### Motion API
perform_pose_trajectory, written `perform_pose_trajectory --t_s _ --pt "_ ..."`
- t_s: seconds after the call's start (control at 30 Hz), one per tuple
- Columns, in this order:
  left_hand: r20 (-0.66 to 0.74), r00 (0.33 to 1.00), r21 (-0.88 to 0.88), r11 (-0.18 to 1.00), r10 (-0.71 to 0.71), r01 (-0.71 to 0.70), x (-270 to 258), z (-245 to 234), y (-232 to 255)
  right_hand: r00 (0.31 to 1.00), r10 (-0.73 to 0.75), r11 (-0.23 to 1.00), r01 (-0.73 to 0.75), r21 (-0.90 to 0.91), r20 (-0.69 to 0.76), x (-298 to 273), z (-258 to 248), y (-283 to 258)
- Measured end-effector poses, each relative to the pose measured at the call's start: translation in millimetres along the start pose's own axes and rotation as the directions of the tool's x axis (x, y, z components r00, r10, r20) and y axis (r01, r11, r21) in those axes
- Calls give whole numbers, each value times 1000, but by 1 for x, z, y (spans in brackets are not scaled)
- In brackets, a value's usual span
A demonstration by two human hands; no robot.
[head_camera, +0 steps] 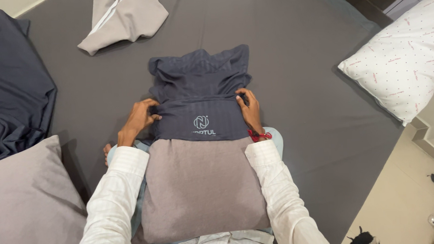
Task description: The person folds a dark blue pillowcase by hand while sitting on a bed, smoothing the fabric and aligning the edges over a light purple pillow.
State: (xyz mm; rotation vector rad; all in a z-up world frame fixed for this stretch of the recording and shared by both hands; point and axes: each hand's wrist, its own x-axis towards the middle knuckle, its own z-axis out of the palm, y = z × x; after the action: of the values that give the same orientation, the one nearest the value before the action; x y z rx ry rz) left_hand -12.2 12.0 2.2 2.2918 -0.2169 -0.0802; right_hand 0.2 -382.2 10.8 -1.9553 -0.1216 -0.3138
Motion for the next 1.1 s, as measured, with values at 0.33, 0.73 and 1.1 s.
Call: perform_pose_trajectory --t_s 0.33,0.73,1.1 --pt "-19 999 -201 979 36 -39 -4 5 20 971 169 983 -178 -38 -171 -1 6 14" --pt "-576 799 -156 938 169 -311 36 -9 77 928 -143 988 152 -3 -343 58 -16 -35" --pt "-294 952 95 993 89 -64 -9 46 17 947 66 966 -140 -219 -314 15 14 62"
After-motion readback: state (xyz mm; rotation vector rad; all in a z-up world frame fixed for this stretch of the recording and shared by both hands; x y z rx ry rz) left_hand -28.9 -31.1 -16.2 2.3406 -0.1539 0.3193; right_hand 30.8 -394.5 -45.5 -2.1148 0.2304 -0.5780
